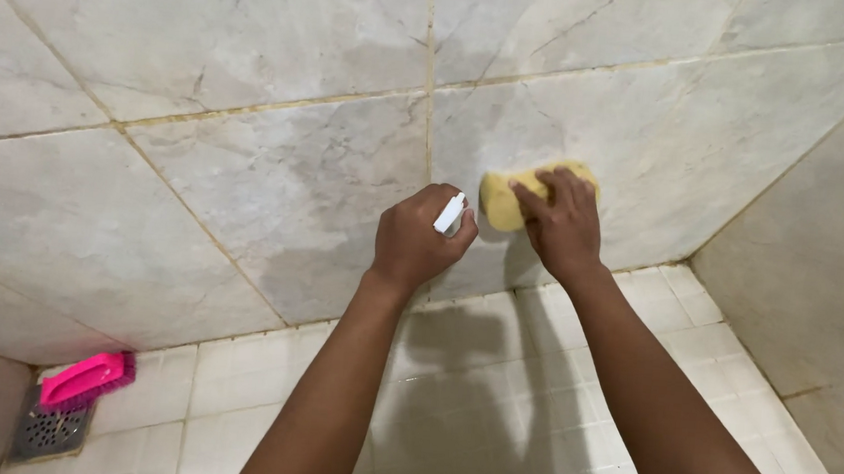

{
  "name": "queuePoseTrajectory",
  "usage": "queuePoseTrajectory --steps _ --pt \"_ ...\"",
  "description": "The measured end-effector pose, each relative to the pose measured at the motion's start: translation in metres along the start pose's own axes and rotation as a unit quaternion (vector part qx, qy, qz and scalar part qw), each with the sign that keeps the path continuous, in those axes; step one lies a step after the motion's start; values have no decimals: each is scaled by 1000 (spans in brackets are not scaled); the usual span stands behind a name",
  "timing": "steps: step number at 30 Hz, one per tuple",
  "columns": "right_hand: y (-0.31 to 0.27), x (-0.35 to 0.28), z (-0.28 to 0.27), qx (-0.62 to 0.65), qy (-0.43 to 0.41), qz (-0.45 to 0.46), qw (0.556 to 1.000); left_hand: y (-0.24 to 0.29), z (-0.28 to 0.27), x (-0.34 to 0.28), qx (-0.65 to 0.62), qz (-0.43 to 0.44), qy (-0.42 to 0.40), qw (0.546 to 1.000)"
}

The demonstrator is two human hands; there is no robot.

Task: The person scrubs the tiled walls of a shower with a yellow sponge while holding a white spray bottle. They move along the wall, scrubbing the grout lines and tile surfaces, and eventually clean the tiled ledge near the toilet.

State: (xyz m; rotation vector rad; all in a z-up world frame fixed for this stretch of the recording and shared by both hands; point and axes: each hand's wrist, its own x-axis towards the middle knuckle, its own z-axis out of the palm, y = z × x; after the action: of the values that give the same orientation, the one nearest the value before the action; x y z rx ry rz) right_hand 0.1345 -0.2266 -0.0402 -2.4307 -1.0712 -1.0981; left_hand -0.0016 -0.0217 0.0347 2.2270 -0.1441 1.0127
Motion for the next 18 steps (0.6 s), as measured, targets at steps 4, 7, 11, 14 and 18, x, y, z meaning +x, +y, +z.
queuePoseTrajectory --steps 4,7,11,14,18 --pt "11 -11 6 38 -105 10 994 -8 1 -2 10 22 12 1000" --pt "11 7 -6 14 -119 -24 992 -11 -1 -2 17 9 8 1000" --pt "-7 58 -64 32 33 -1 999 -16 -2 -2 21 13 14 1000" --pt "-19 76 -76 40 54 27 997 -18 -2 1 20 18 26 999" --pt "-7 27 -4 63 27 47 997 -15 -6 1 21 11 -1 1000"
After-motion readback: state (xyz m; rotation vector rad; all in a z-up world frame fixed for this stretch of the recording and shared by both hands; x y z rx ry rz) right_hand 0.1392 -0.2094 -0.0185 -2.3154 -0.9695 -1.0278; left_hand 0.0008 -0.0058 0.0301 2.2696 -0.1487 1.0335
